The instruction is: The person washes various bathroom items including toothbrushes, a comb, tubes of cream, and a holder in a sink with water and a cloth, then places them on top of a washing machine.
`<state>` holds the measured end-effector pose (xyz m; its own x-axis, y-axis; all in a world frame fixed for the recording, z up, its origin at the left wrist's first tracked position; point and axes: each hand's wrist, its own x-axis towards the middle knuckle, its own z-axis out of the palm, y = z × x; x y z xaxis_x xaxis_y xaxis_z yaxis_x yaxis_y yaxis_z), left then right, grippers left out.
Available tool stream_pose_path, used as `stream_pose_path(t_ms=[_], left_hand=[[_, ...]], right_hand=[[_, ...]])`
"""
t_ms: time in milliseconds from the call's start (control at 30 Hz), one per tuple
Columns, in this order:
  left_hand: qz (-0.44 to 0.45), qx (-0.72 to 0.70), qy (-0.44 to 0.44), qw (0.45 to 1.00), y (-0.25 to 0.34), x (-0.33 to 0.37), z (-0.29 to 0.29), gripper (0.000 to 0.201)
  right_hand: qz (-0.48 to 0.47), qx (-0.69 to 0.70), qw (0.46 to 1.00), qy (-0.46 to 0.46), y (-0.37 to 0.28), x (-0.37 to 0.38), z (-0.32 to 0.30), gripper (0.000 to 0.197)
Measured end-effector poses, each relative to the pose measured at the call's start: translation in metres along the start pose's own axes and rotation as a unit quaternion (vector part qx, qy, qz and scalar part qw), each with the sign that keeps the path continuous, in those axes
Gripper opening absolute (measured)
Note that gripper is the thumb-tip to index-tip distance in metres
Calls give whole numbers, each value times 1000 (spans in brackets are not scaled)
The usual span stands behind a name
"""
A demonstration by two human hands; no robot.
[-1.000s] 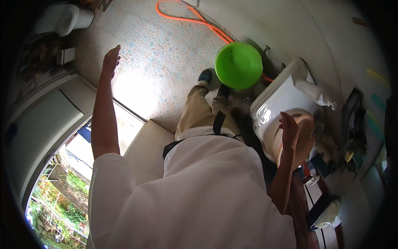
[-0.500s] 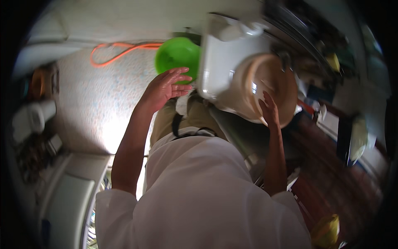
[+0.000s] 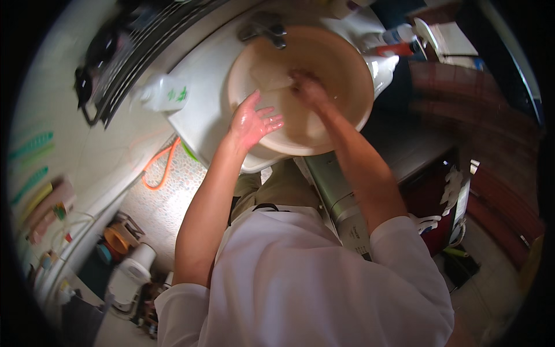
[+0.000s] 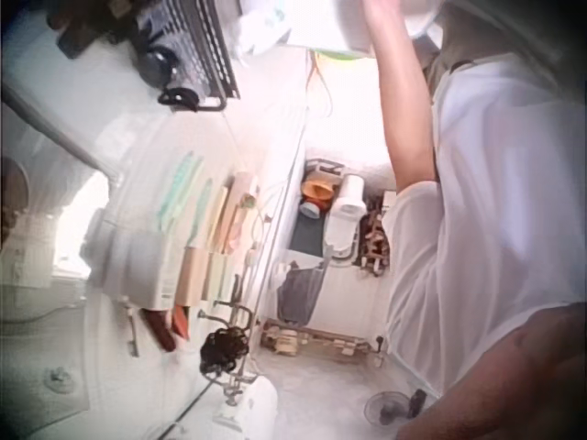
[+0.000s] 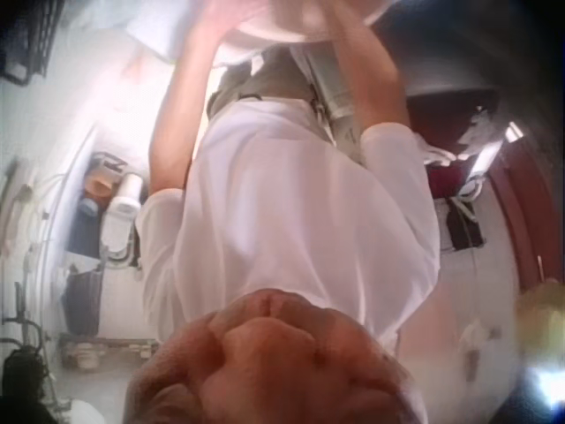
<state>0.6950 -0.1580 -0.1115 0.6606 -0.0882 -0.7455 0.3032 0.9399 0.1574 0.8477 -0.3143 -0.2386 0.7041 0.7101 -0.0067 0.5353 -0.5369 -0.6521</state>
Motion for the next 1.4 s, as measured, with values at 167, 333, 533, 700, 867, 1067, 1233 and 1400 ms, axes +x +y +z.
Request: stream_pose_path(t_ms=[167, 333, 533, 700, 867, 1067, 1233, 1400], left_hand=[[36, 40, 40, 998, 5, 66, 9, 57], [-62, 12, -252, 966, 32, 85, -14, 63], [86, 28, -74, 993, 9, 55, 33, 60], [132, 31, -131, 982, 16, 56, 36, 57], [168, 2, -288, 943, 9, 64, 42, 55], [100, 164, 22, 981, 14, 52, 40, 54], [198, 328, 21, 924, 8, 44, 36, 51], [218, 352, -27, 910, 17, 31, 27, 44]], right_hand=[[122, 99, 987, -30, -123, -1, -30, 21], [20, 196, 968, 156, -175, -34, -46, 18], [12, 235, 949, 208, -164, -11, -51, 24], [-56, 194, 950, 236, -160, 8, -51, 28], [-35, 101, 972, 208, -116, 8, -62, 30], [34, 248, 959, 132, -130, -7, -28, 28], [135, 333, 900, 247, -145, -6, -22, 32], [132, 329, 900, 254, -166, -11, -28, 31]])
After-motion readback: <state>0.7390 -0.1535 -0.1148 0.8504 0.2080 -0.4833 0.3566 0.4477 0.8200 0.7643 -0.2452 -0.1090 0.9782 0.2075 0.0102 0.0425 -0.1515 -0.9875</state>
